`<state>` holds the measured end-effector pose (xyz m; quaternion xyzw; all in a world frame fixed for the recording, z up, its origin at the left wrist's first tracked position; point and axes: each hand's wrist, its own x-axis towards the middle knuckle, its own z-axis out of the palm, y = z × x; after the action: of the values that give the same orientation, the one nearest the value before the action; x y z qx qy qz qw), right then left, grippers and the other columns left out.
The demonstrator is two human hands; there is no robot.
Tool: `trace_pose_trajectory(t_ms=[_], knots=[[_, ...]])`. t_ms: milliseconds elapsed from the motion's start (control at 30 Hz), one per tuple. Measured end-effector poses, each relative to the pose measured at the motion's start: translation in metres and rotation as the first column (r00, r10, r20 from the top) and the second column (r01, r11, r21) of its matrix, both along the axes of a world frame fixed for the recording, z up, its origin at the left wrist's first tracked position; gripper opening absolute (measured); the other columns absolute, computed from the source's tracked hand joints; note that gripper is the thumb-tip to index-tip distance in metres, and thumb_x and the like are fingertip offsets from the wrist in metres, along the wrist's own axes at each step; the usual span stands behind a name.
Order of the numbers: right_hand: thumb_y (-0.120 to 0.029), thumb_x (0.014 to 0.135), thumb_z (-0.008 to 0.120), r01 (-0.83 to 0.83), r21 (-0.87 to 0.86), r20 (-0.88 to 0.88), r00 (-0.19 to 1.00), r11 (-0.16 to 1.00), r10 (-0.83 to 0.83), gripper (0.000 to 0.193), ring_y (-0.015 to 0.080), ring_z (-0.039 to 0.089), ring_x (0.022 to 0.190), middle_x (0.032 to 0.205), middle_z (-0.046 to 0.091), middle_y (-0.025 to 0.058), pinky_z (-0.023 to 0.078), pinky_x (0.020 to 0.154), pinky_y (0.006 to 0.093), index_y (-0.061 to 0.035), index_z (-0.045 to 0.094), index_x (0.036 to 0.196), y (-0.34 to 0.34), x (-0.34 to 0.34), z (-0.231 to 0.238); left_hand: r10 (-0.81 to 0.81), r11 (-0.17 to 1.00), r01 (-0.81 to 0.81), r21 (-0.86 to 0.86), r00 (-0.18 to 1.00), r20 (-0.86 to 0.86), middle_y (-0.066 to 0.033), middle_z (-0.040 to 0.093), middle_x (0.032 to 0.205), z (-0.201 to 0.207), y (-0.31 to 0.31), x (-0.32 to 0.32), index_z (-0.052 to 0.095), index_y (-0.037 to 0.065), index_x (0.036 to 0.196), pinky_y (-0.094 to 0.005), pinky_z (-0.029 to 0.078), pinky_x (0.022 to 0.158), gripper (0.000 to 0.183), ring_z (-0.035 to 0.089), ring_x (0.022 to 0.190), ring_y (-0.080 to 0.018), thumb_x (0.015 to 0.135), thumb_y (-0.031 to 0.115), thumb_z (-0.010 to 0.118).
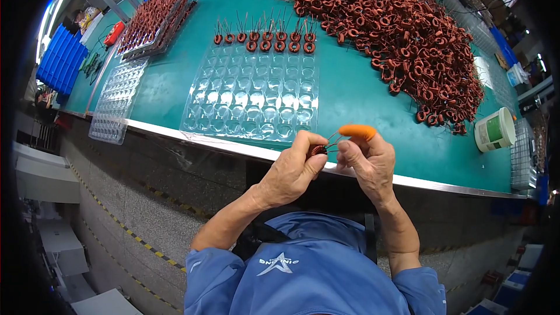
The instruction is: Winding copper wire around toroidal cores and placing them into a plastic tray on an assembly line.
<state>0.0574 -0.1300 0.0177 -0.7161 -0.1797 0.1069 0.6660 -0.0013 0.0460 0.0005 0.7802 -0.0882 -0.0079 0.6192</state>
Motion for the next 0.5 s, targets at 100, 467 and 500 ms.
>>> trace_pose_trajectory(t_ms=[100,467,500], knots=[[-0.008,0.081,0.074,0.064,0.079,0.125,0.989,0.995,-0.074,0.030,0.0096,0.060,0.055,0.067,0.065,0.0051,0.048,0.049,0.0244,0.0007,0.061,0.107,0.000,-0.004,-0.008,-0.051,0.963,0.010,-0.268,0.988,-0.144,-0.0087,0.054,0.082,0.000,0.001,-0.001,0.039,0.000,0.119,-0.0280,0.045,0.061,0.029,0.054,0.069,-0.0139,0.097,0.014,0.051],[-0.012,0.074,0.080,0.265,-0.147,0.807,0.589,0.953,-0.039,0.032,0.0154,0.059,0.052,0.063,0.061,0.0046,0.045,0.046,0.0267,-0.0031,0.063,0.100,-0.004,0.003,-0.012,-0.098,0.927,0.039,-0.373,0.985,-0.141,-0.0015,0.049,0.075,0.004,0.002,-0.005,0.040,0.001,0.119,-0.0239,0.041,0.057,0.027,0.047,0.063,-0.0079,0.098,0.016,0.049],[-0.012,0.075,0.079,0.263,-0.184,0.802,0.598,0.947,-0.010,0.031,0.0161,0.060,0.053,0.064,0.062,0.0053,0.045,0.047,0.0269,-0.0031,0.062,0.099,-0.004,0.004,-0.011,-0.110,0.940,0.059,-0.335,0.985,-0.136,-0.0013,0.049,0.073,0.004,0.003,-0.006,0.041,0.001,0.118,-0.0244,0.041,0.057,0.027,0.046,0.062,-0.0080,0.098,0.016,0.048]])
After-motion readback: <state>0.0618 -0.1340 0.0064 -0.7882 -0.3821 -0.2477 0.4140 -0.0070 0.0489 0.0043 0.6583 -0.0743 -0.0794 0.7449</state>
